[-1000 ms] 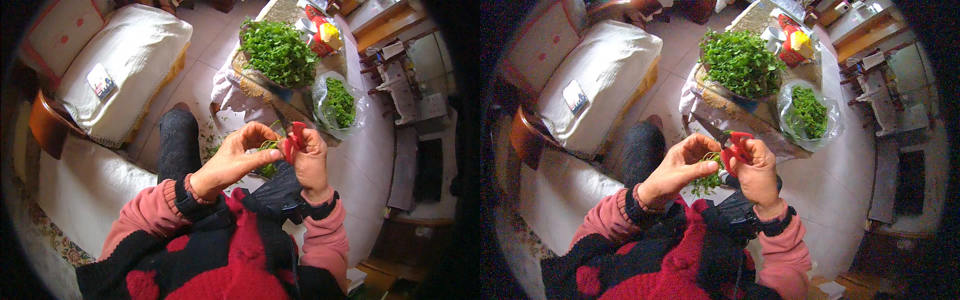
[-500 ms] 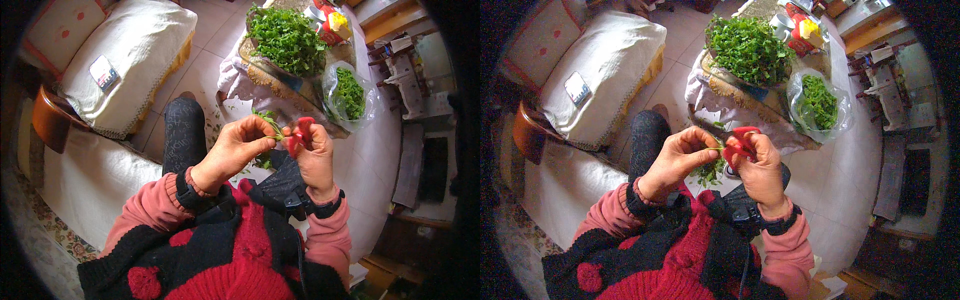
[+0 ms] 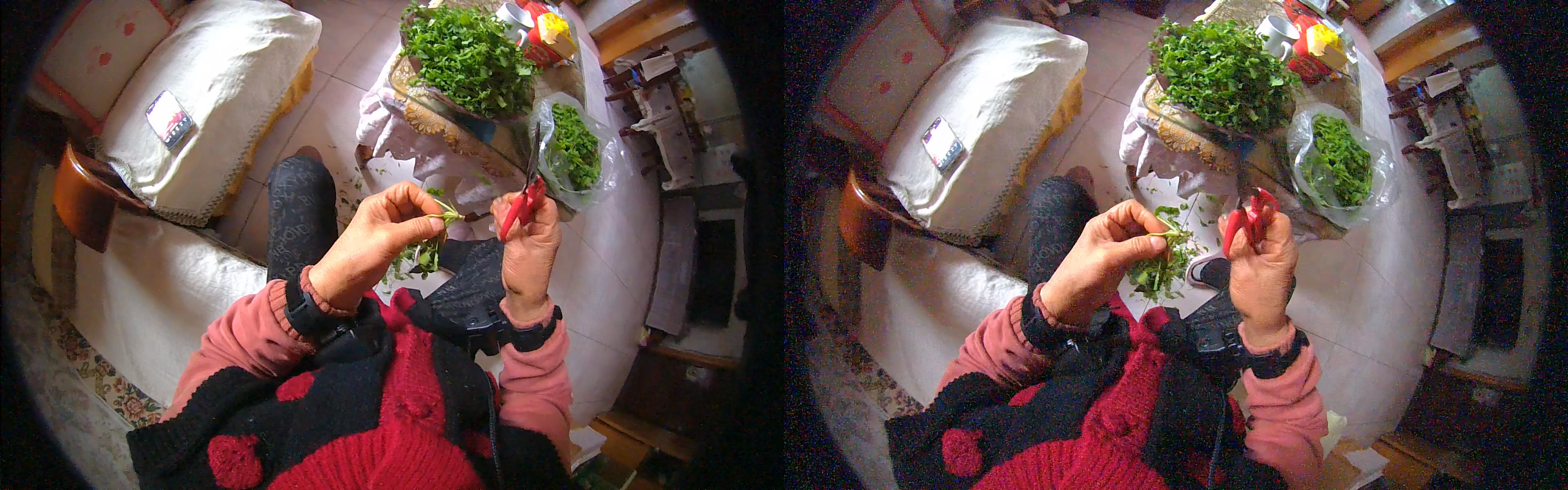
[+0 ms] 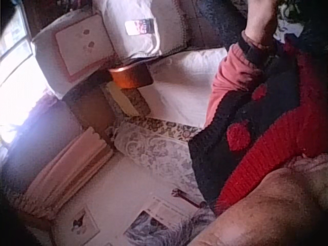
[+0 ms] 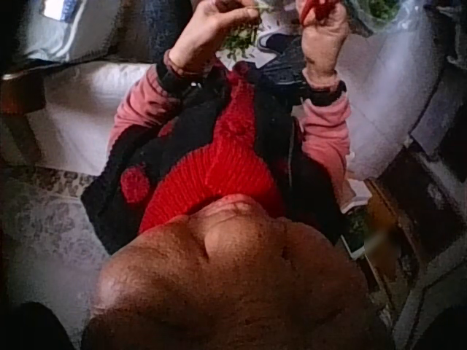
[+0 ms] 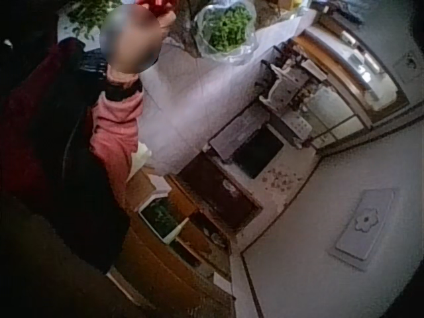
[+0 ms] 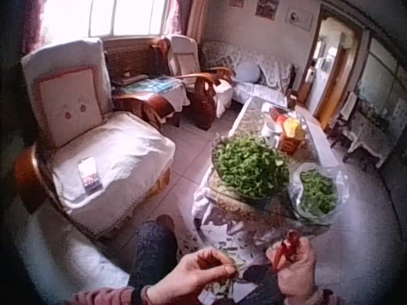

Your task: The person sits on the floor and uses red-handled scissors to trim green leafy herbs. They hold the stems in one hand and cut the leaves into a plastic bag on the table, repeating the process with multiple stems.

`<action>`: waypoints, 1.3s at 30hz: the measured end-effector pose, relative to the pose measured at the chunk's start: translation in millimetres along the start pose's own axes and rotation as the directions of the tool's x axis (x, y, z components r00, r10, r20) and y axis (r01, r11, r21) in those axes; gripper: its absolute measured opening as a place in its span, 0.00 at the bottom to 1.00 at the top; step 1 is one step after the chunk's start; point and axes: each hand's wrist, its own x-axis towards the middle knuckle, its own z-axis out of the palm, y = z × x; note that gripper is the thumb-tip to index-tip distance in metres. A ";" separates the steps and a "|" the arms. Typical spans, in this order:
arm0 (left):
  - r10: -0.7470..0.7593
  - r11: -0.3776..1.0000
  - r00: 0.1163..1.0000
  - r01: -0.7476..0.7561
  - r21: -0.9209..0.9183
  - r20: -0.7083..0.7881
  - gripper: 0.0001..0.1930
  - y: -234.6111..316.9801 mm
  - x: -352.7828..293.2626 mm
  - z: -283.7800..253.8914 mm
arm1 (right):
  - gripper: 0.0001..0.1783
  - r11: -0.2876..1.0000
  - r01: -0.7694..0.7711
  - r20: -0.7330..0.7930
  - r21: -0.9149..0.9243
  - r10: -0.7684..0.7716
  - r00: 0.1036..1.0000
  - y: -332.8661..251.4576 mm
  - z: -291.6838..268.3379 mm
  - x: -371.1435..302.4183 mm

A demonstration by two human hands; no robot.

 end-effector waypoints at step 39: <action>0.236 0.855 0.970 -0.180 0.487 -0.056 0.10 19.1 -19.3 -19.1 | 0.23 0.996 -0.037 -0.006 -0.086 0.037 0.999 -3.0 1.2 -12.8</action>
